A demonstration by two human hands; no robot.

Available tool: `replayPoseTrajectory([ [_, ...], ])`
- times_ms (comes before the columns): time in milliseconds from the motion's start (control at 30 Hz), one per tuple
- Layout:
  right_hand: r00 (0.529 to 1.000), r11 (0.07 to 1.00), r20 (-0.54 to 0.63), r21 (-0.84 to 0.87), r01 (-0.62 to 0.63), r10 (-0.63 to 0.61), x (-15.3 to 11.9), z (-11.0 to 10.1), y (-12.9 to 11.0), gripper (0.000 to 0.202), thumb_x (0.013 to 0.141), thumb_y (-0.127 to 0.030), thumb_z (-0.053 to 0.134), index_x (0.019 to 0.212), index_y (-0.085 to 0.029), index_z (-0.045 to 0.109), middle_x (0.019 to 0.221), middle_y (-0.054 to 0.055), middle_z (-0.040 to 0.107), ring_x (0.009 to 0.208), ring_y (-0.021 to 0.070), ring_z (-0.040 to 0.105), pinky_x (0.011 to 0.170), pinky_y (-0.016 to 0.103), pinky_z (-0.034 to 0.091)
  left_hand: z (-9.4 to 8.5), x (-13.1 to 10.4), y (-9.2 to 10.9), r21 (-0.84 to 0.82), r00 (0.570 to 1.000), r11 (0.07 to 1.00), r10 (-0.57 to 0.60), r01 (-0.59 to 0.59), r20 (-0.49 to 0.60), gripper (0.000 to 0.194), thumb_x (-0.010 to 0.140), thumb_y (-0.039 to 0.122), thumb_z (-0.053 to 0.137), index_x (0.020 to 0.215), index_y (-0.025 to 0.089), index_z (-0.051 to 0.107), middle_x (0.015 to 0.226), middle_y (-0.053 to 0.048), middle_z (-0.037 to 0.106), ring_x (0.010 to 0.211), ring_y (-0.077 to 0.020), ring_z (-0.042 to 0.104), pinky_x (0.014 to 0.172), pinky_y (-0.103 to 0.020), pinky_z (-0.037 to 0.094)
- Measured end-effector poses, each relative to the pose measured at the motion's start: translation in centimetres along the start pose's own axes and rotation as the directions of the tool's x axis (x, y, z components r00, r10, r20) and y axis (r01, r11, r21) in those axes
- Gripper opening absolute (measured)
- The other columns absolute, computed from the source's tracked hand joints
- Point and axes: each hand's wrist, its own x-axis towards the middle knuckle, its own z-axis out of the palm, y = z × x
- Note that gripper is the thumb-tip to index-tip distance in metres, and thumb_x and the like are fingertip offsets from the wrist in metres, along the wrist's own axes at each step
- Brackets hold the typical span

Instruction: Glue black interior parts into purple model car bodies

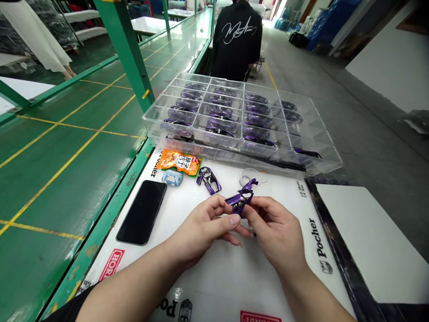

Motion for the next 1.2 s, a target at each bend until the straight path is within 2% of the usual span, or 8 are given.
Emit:
replayPoseTrajectory([
  [100,0.996,0.995,0.042,-0.071,0.076,-0.073,0.3,-0.1,0.1,0.013,0.108,-0.039,0.085,0.107,-0.028,0.091,0.107,0.005,0.085,0.089,0.0207,0.08,0.074,0.03,0.063,-0.2,0.0,0.0,-0.014,0.999,0.999,0.041,-0.042,-0.021,0.055,0.089,0.043,0.105,0.121,0.019,0.069,0.122,-0.009,0.078,0.093,-0.0224,0.087,0.073,-0.028,0.066],
  [200,0.994,0.988,0.017,-0.111,0.11,-0.109,0.4,0.0,0.1,0.016,0.11,-0.041,0.083,0.117,-0.029,0.089,0.109,0.005,0.082,0.09,0.021,0.076,0.074,0.032,0.062,-0.4,0.1,0.0,0.009,0.985,0.993,0.122,-0.122,-0.123,0.06,0.086,0.037,0.107,0.131,0.021,0.071,0.117,-0.004,0.075,0.089,-0.0208,0.086,0.072,-0.028,0.065],
  [333,0.994,0.994,0.045,-0.044,0.1,-0.098,0.3,0.1,-0.3,0.018,0.113,-0.043,0.079,0.12,-0.028,0.088,0.106,0.004,0.079,0.085,0.019,0.072,0.077,0.031,0.061,-0.6,0.3,0.2,0.134,0.956,0.976,0.197,-0.17,-0.217,0.056,0.086,0.037,0.107,0.131,0.02,0.076,0.108,-0.003,0.076,0.087,-0.0187,0.083,0.076,-0.029,0.064],
  [467,0.983,0.988,0.182,0.153,-0.01,-0.018,0.3,0.1,-0.6,0.026,0.115,-0.046,0.076,0.102,-0.025,0.083,0.085,0.0,0.07,0.07,0.0149,0.059,0.066,0.027,0.054,-0.2,0.0,0.4,0.258,0.955,0.956,0.198,-0.138,-0.222,0.054,0.086,0.037,0.105,0.128,0.019,0.076,0.106,-0.005,0.082,0.084,-0.0155,0.075,0.079,-0.028,0.06],
  [633,0.956,0.947,0.279,0.272,-0.173,0.095,0.4,0.0,-0.2,0.032,0.113,-0.048,0.077,0.095,-0.022,0.079,0.075,-0.002,0.063,0.069,0.0146,0.054,0.064,0.025,0.05,0.3,-0.4,0.6,0.467,0.924,0.875,0.274,-0.125,-0.266,0.052,0.087,0.042,0.098,0.128,0.02,0.075,0.11,-0.009,0.085,0.091,-0.0226,0.076,0.076,-0.032,0.059],
  [767,0.959,0.941,0.274,0.299,-0.159,0.075,0.5,0.1,-0.1,0.034,0.11,-0.048,0.079,0.091,-0.021,0.079,0.073,-0.002,0.06,0.067,0.0152,0.052,0.065,0.027,0.051,0.5,-0.4,0.6,0.559,0.9,0.815,0.349,-0.153,-0.262,0.048,0.087,0.041,0.096,0.125,0.02,0.076,0.107,-0.009,0.084,0.093,-0.0243,0.077,0.077,-0.034,0.059],
  [933,0.963,0.95,0.253,0.268,-0.159,0.09,0.6,0.3,-0.3,0.036,0.108,-0.05,0.081,0.085,-0.022,0.077,0.071,-0.002,0.058,0.065,0.0161,0.051,0.066,0.029,0.055,0.6,-0.4,0.6,0.549,0.897,0.82,0.354,-0.162,-0.264,0.046,0.086,0.041,0.097,0.122,0.021,0.077,0.103,-0.008,0.085,0.09,-0.0245,0.077,0.074,-0.033,0.059],
  [1200,0.965,0.942,0.245,0.293,-0.162,0.089,0.5,0.2,-0.2,0.029,0.105,-0.04,0.08,0.083,-0.022,0.078,0.069,-0.003,0.056,0.064,0.0148,0.049,0.065,0.028,0.054,0.5,-0.5,0.4,0.548,0.893,0.819,0.364,-0.171,-0.266,0.048,0.084,0.041,0.1,0.122,0.021,0.079,0.099,-0.006,0.084,0.084,-0.0225,0.074,0.071,-0.032,0.056],
])
